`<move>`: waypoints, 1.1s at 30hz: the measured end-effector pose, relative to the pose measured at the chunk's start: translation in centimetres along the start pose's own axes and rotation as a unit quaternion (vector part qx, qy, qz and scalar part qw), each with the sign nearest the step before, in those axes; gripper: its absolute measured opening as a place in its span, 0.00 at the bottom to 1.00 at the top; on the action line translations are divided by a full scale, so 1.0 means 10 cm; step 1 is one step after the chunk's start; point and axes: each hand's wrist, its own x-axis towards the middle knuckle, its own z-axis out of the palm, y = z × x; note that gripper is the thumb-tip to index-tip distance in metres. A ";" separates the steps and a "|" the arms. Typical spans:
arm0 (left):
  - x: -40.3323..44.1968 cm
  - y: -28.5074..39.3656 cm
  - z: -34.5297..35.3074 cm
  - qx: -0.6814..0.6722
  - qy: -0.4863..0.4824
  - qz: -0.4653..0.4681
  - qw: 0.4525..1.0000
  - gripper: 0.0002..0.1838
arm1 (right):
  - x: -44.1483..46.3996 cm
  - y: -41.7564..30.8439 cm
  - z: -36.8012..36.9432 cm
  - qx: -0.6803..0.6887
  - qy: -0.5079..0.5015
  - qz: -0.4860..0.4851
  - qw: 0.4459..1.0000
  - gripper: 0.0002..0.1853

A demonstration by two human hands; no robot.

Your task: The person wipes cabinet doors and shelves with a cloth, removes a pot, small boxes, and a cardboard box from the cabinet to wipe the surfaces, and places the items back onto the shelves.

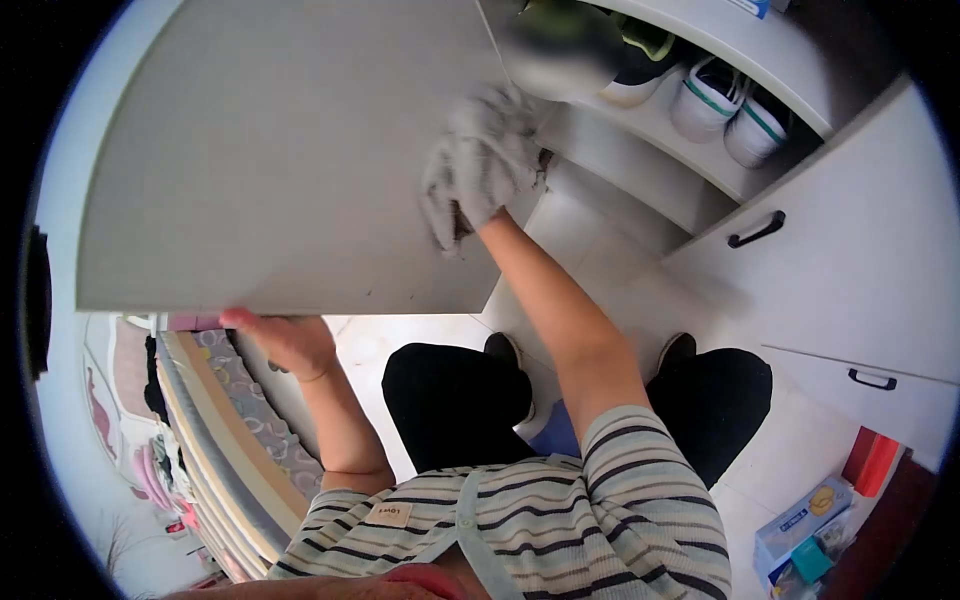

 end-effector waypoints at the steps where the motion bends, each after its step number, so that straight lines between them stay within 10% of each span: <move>1: -0.04 0.02 0.01 0.016 0.005 0.005 1.000 0.40 | -0.18 0.79 0.07 -0.124 0.101 -0.075 0.984 0.26; 2: -0.02 0.01 0.05 0.021 0.008 0.001 1.000 0.40 | -0.15 1.65 0.11 0.124 0.011 -0.006 0.992 0.26; 4: -0.02 0.01 0.10 0.034 0.079 0.053 0.995 0.39 | -0.07 3.25 0.17 0.723 0.020 0.222 0.653 0.27; 6: -0.02 0.02 0.13 0.042 0.106 0.039 0.993 0.38 | -0.04 2.00 -0.06 0.476 0.117 0.287 0.823 0.26; 10: -0.01 0.02 0.17 0.057 0.127 0.071 0.988 0.38 | -0.27 1.47 -0.01 0.321 0.197 0.279 0.883 0.23; 13: 0.00 0.01 0.19 0.057 0.136 0.092 0.985 0.39 | -1.23 2.32 0.36 0.393 0.262 0.537 0.700 0.31; 14: 0.00 0.00 0.20 0.057 0.137 0.107 0.983 0.39 | -1.76 2.87 0.87 0.295 0.195 0.305 0.884 0.20; 18: 0.07 -0.02 0.11 0.050 0.105 0.094 0.989 0.37 | -2.12 0.52 0.63 0.278 0.067 0.268 0.920 0.21; 21: 0.12 -0.02 0.14 0.048 0.097 0.093 0.990 0.37 | -1.71 -0.37 0.42 0.136 -0.036 -0.030 0.990 0.23; 24: 0.09 0.01 0.15 0.081 0.119 0.102 0.984 0.36 | -1.36 -0.65 0.51 -0.064 -0.128 -0.286 0.947 0.30; 28: 0.08 0.02 0.22 0.115 0.156 0.114 0.974 0.38 | -1.55 -1.10 0.82 0.165 -0.232 -0.103 0.953 0.29; 33: 0.09 0.03 0.15 0.111 0.106 0.110 0.982 0.38 | -1.59 -0.63 0.74 0.100 -0.171 -0.170 0.965 0.29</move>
